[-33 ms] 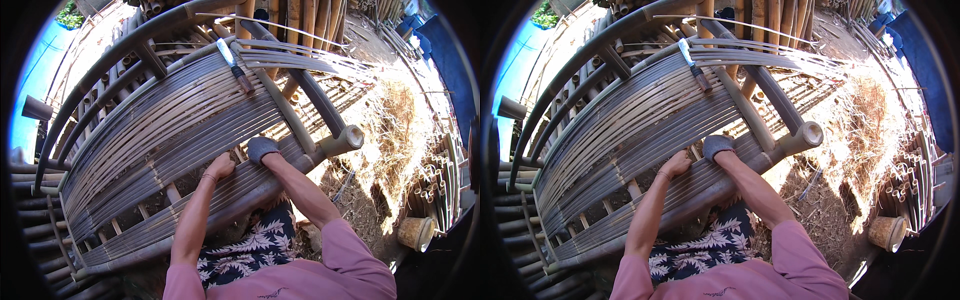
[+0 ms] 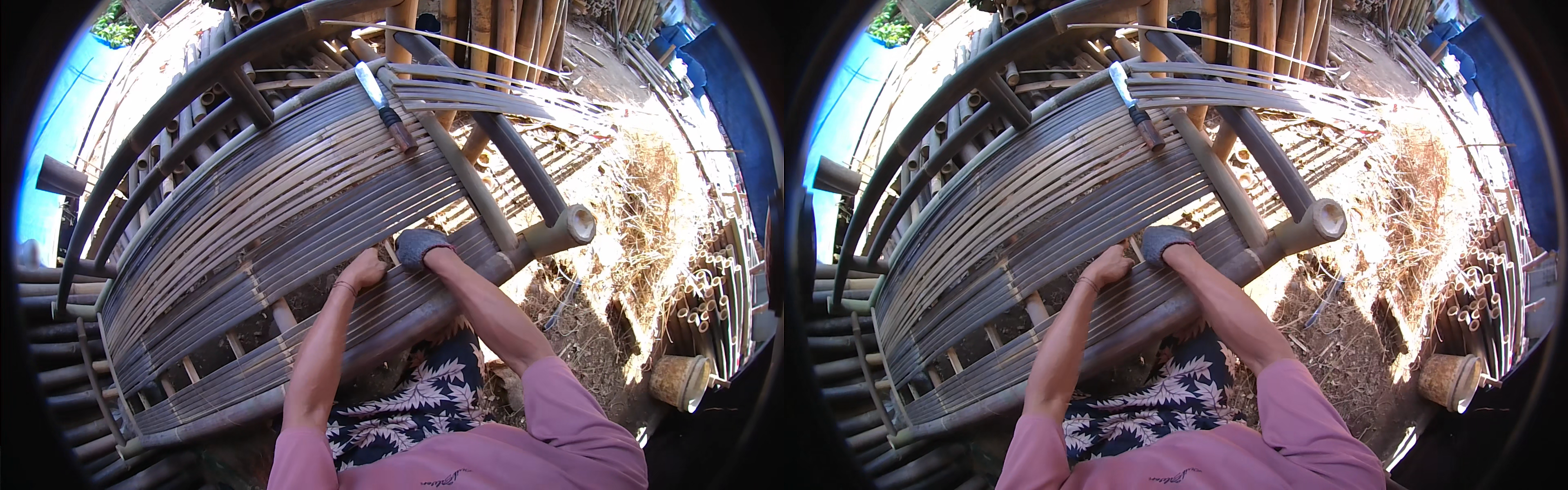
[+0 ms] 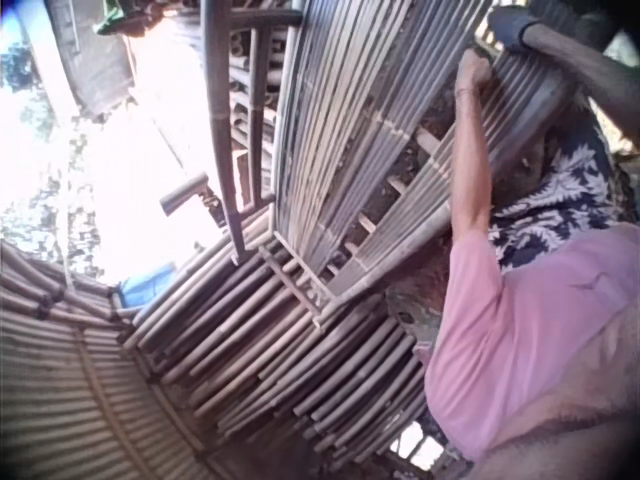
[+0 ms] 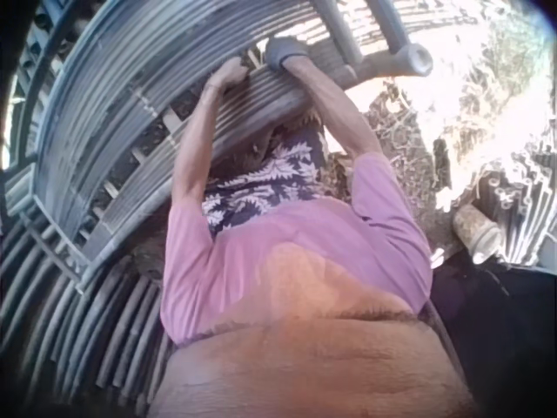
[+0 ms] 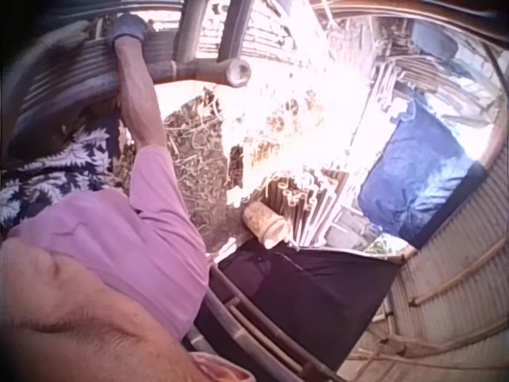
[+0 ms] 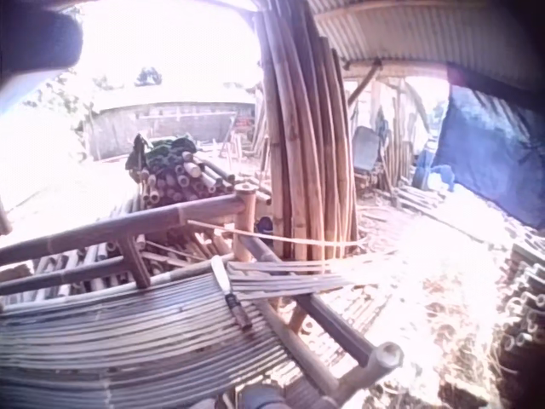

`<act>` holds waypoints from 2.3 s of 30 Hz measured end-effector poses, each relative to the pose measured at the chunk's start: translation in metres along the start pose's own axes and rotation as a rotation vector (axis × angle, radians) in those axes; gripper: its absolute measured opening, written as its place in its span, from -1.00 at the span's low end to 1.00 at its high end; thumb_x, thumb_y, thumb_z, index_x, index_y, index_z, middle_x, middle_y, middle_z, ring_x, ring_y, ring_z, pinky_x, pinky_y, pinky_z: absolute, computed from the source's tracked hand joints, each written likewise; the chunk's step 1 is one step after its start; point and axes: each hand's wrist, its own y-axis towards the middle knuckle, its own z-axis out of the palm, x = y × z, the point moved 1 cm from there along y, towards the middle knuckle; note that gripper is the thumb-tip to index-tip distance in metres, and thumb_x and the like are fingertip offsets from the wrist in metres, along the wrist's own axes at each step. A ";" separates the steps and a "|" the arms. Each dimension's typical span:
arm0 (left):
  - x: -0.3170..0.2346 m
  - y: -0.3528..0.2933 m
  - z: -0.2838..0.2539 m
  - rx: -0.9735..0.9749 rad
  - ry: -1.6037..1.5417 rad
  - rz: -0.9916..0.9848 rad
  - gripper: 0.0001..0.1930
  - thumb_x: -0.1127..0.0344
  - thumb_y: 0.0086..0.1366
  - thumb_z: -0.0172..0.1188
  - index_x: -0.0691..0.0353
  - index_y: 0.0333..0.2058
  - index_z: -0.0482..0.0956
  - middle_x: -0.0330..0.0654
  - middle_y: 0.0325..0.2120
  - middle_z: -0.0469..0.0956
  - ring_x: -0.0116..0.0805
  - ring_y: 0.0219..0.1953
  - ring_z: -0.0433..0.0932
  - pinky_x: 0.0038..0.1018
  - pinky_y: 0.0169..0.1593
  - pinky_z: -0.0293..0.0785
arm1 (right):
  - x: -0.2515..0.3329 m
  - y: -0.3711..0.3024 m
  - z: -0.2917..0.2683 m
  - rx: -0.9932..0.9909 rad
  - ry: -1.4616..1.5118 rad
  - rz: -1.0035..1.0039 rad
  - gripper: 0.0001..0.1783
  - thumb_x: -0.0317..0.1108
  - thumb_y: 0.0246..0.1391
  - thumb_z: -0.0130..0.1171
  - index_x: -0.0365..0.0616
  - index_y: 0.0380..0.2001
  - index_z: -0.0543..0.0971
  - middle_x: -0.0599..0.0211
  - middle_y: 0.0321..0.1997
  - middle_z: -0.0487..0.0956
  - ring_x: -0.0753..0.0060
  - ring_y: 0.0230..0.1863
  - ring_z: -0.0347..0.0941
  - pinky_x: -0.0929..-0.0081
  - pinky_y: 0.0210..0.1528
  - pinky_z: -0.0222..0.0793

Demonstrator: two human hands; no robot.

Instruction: The person weaves thin bamboo strips into a large circular bamboo frame using both hands. They thread the strips through the existing structure and pull them tight to secure the weave.

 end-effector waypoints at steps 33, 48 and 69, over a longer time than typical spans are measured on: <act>-0.045 -0.060 0.004 -0.089 0.004 -0.304 -0.56 -0.06 0.42 -0.01 0.13 -0.13 0.71 0.11 -0.14 0.65 0.17 -0.04 0.59 0.00 0.10 0.32 | -0.066 -0.244 -0.046 -0.257 0.603 -0.403 -0.66 -0.15 0.08 0.35 -0.26 -0.46 0.65 0.18 -0.19 0.63 0.23 -0.20 0.60 0.22 -0.09 0.47; -0.041 -0.078 0.014 -0.258 0.043 -0.262 -0.59 -0.04 0.40 -0.01 0.09 -0.31 0.72 0.00 -0.35 0.69 0.01 -0.18 0.62 -0.08 -0.02 0.11 | -0.013 -0.177 0.002 -0.085 0.002 -0.244 -0.53 -0.04 0.25 -0.04 -0.15 -0.47 0.69 -0.05 -0.41 0.65 -0.11 -0.30 0.61 0.06 -0.11 0.50; 0.032 -0.147 -0.056 -0.951 0.688 -0.036 -0.77 0.40 0.16 0.12 0.15 -0.18 0.54 -0.16 -0.21 0.43 -0.16 -0.09 0.43 -0.26 -0.03 0.35 | -0.050 -0.151 -0.031 -0.729 0.103 -0.276 -0.73 -0.29 0.26 0.13 -0.22 -0.48 0.47 0.06 -0.42 0.50 -0.09 -0.29 0.50 0.09 -0.26 0.40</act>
